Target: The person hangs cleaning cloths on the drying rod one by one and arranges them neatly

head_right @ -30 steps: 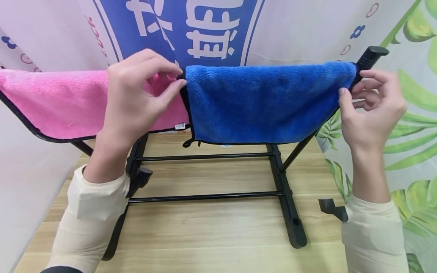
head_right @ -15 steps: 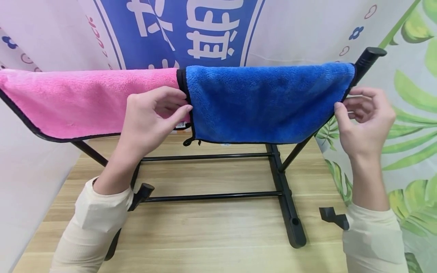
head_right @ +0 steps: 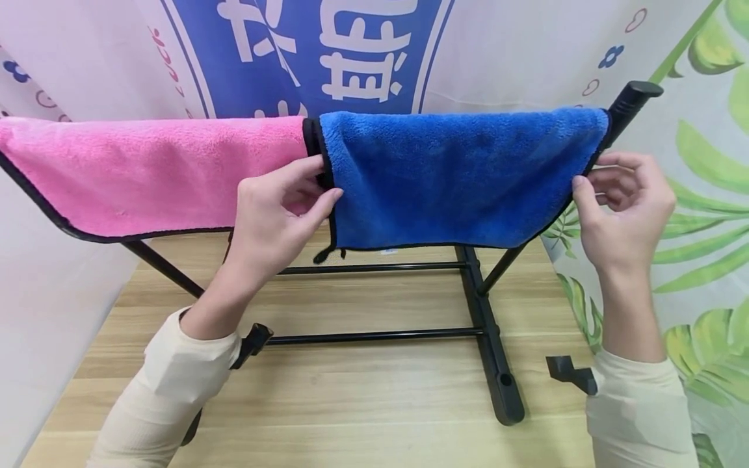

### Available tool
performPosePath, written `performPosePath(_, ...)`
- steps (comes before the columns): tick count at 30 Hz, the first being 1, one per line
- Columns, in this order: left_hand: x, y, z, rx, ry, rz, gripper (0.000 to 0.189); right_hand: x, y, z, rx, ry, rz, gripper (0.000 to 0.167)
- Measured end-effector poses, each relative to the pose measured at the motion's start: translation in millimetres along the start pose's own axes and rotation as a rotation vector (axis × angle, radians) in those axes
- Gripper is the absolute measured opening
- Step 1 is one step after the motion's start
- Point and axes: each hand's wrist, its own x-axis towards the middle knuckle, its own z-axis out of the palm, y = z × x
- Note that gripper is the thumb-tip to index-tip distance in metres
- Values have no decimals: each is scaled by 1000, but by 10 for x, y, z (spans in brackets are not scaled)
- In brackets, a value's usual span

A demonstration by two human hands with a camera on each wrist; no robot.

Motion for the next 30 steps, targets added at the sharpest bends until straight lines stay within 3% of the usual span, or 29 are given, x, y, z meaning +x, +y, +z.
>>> performPosePath(3,-18,-4,8,145,16,50,35,-10,-52,21,14,6,21,25)
performPosePath(7,-40,4,37,248,27,55,37,-16,-28,13,-3,-17,-53,24)
performPosePath(10,-40,1,69,194,53,61,35,-9,14,1,-12,-26,-100,24)
performPosePath(13,-14,-1,101,56,90,64,26,1,12,16,17,-18,-92,22)
performPosePath(17,36,1,116,-90,144,21,14,21,13,45,78,8,-77,19)
performPosePath(24,127,49,49,-121,228,10,15,87,-25,112,328,135,-26,15)
performPosePath(30,190,77,21,-136,241,23,20,147,-80,137,350,210,24,17)
